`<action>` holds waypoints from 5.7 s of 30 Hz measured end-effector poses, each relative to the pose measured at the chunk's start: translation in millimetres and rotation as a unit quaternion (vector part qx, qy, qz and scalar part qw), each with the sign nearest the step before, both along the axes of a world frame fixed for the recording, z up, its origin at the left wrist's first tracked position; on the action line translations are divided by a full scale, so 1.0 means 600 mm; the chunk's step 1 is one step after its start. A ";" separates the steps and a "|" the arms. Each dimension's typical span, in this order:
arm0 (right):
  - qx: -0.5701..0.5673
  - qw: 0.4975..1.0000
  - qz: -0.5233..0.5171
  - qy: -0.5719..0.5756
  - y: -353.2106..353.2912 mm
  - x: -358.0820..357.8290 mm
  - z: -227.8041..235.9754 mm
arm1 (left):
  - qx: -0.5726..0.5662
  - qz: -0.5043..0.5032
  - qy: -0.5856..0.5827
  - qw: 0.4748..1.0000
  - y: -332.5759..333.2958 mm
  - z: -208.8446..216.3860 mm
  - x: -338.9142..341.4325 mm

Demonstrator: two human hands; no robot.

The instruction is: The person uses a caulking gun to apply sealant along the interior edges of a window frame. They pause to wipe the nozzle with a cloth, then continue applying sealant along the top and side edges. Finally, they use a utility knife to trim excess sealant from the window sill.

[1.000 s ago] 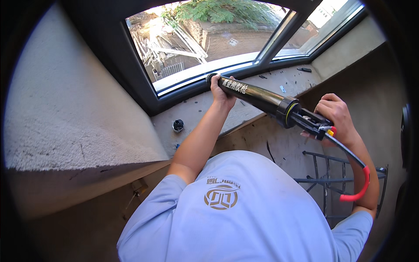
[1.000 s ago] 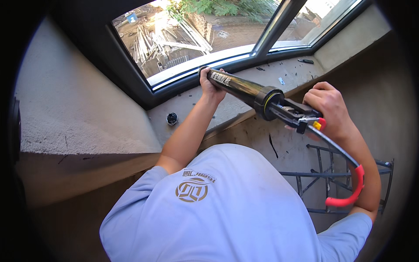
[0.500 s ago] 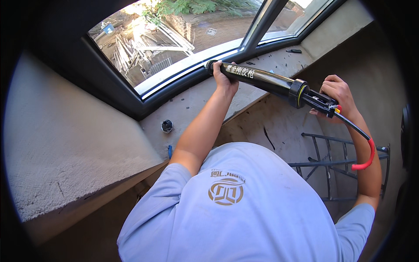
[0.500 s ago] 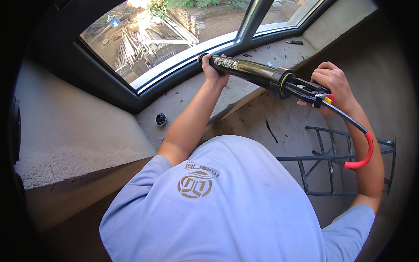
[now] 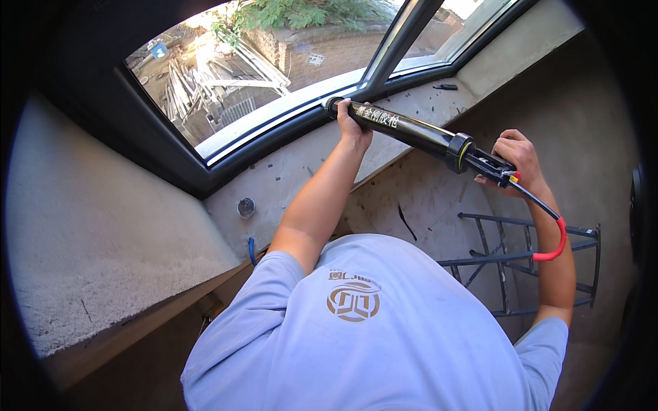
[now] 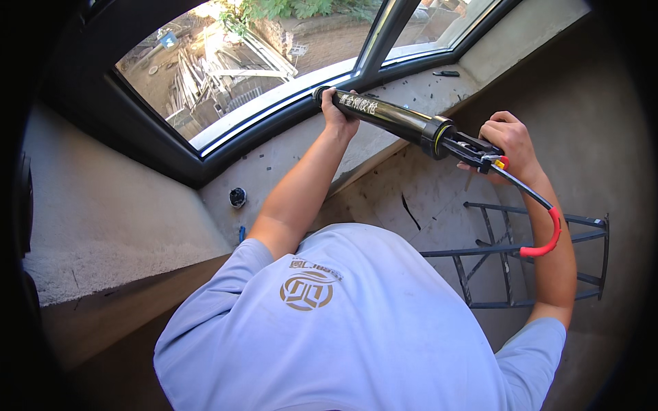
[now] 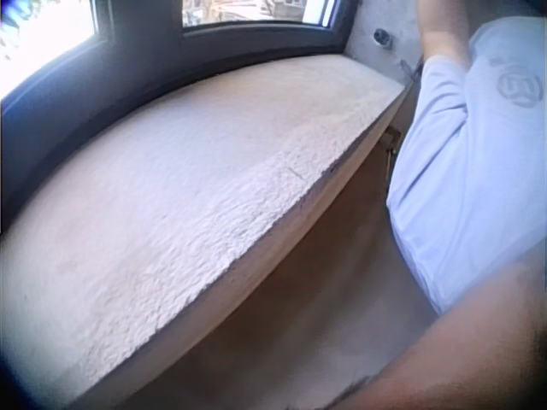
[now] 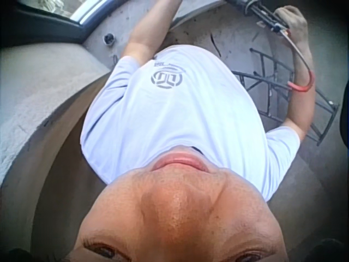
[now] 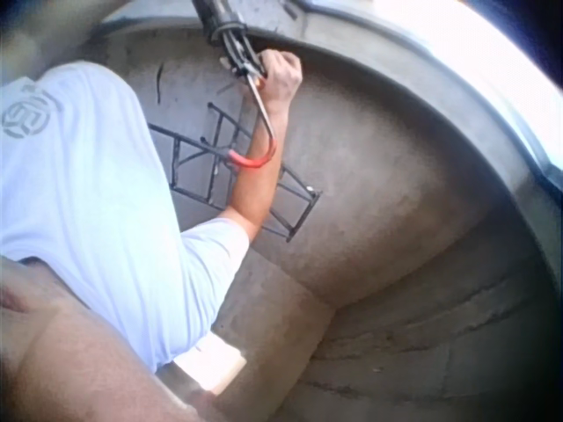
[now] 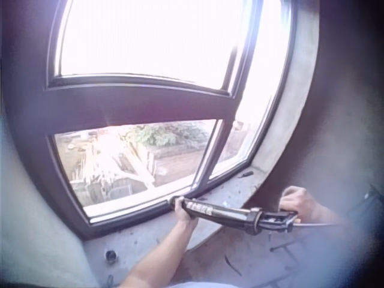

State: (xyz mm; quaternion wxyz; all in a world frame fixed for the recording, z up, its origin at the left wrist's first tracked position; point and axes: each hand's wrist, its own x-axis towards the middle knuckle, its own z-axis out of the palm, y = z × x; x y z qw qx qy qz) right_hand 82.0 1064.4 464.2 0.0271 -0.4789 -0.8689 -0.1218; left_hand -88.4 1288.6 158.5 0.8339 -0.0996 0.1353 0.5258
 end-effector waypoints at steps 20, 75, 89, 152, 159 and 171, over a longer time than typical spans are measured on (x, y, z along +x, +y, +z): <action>-0.032 0.960 -0.232 0.153 -0.070 -0.019 -0.042 | 0.002 -0.111 0.098 0.989 0.041 0.006 0.054; -0.113 0.877 -0.147 0.444 -0.375 0.097 -0.452 | 0.123 -0.145 0.426 0.885 -0.194 0.091 0.087; 0.119 0.947 0.056 0.294 -0.301 0.081 -0.430 | 0.233 0.056 0.386 0.891 -0.370 0.284 -0.108; 0.242 0.934 0.134 0.228 0.050 -0.196 -0.515 | 0.390 0.210 0.249 0.861 -0.194 0.234 -0.440; 0.258 0.926 0.131 0.241 0.054 -0.206 -0.532 | 0.383 0.208 0.265 0.861 -0.193 0.229 -0.445; 0.260 0.917 0.116 0.279 0.046 -0.242 -0.579 | 0.384 0.182 0.344 0.837 -0.195 0.218 -0.456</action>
